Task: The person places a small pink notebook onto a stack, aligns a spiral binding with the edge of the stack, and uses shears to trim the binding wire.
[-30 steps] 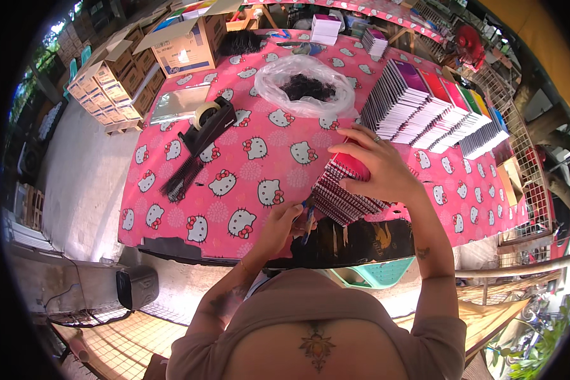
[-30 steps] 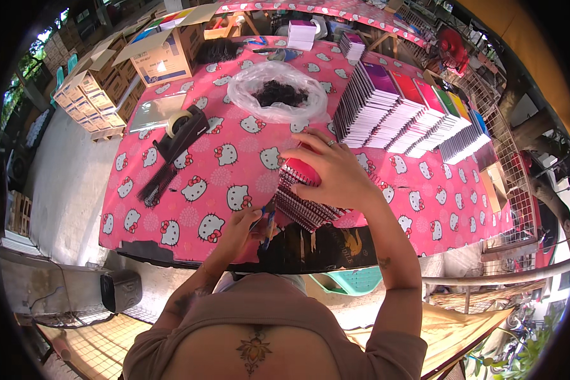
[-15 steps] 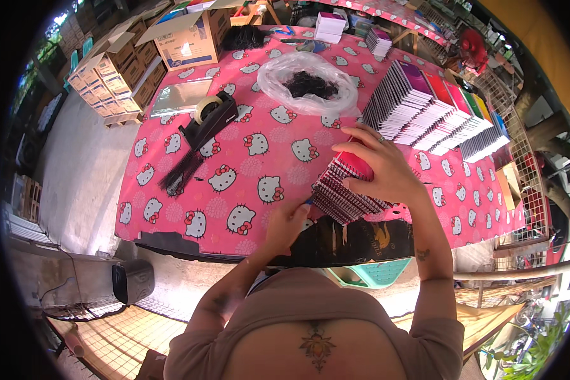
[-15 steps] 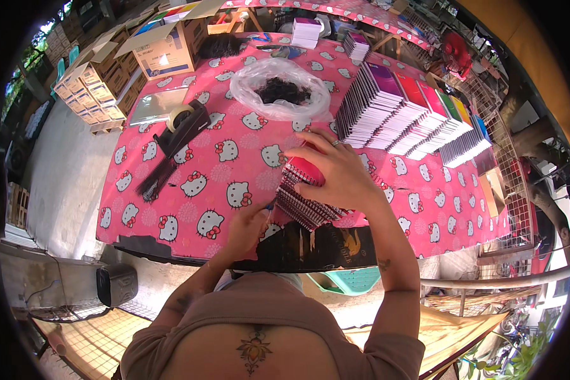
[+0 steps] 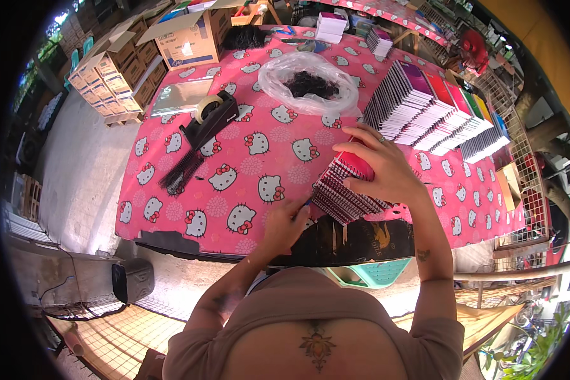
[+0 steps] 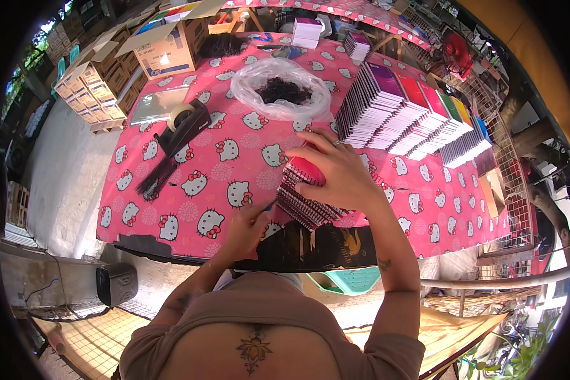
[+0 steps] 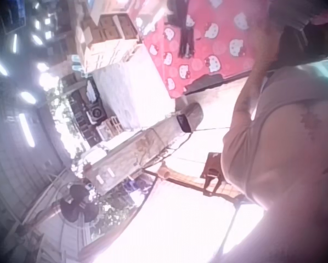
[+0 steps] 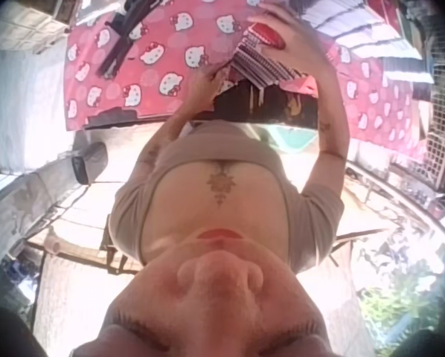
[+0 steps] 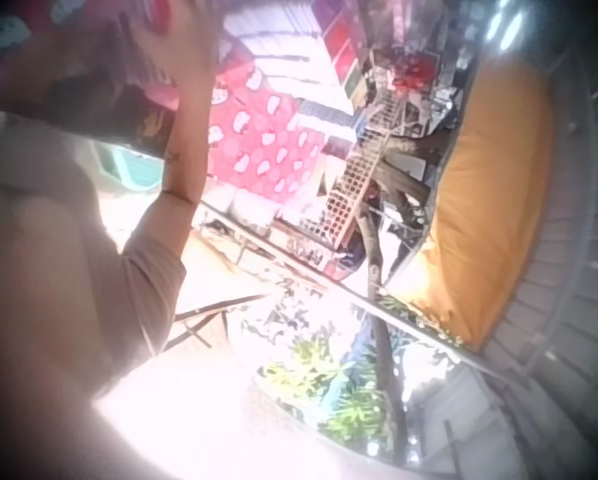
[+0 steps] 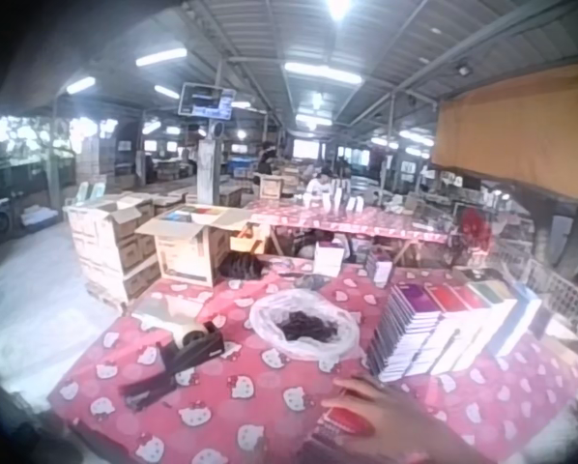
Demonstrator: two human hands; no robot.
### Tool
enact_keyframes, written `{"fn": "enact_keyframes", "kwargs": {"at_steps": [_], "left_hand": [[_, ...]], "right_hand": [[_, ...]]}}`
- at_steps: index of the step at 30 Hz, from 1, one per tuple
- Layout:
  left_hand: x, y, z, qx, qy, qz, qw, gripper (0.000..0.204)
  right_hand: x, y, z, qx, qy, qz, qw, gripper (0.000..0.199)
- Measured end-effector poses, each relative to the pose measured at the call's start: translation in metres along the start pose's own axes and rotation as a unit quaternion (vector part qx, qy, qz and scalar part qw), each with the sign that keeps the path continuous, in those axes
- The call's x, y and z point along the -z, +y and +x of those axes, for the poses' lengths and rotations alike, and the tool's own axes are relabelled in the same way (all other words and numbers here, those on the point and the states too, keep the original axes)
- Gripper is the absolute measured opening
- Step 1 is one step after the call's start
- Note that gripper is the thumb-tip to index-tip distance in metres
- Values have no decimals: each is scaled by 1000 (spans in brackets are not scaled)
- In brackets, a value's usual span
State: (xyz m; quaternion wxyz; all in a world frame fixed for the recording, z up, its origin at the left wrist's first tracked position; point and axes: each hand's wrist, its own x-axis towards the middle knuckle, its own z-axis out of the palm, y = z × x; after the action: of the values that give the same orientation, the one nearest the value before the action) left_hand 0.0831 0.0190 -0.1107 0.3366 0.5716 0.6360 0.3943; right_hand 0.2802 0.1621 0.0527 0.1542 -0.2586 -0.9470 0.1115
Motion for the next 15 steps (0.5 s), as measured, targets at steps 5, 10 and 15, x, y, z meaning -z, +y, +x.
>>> {"fn": "enact_keyframes", "kwargs": {"at_steps": [5,10,15], "left_hand": [[0,-12,4,215,-74,-417,880,33],[0,-12,6,199,-82,-394,893,33],[4,-8,6,218,-64,-422,878,32]], "right_hand": [[2,-3,1,-2,-6,6,1000,57],[0,0,0,-2,-3,8,1000,57],[0,0,0,-3,-7,3,1000,57]]}}
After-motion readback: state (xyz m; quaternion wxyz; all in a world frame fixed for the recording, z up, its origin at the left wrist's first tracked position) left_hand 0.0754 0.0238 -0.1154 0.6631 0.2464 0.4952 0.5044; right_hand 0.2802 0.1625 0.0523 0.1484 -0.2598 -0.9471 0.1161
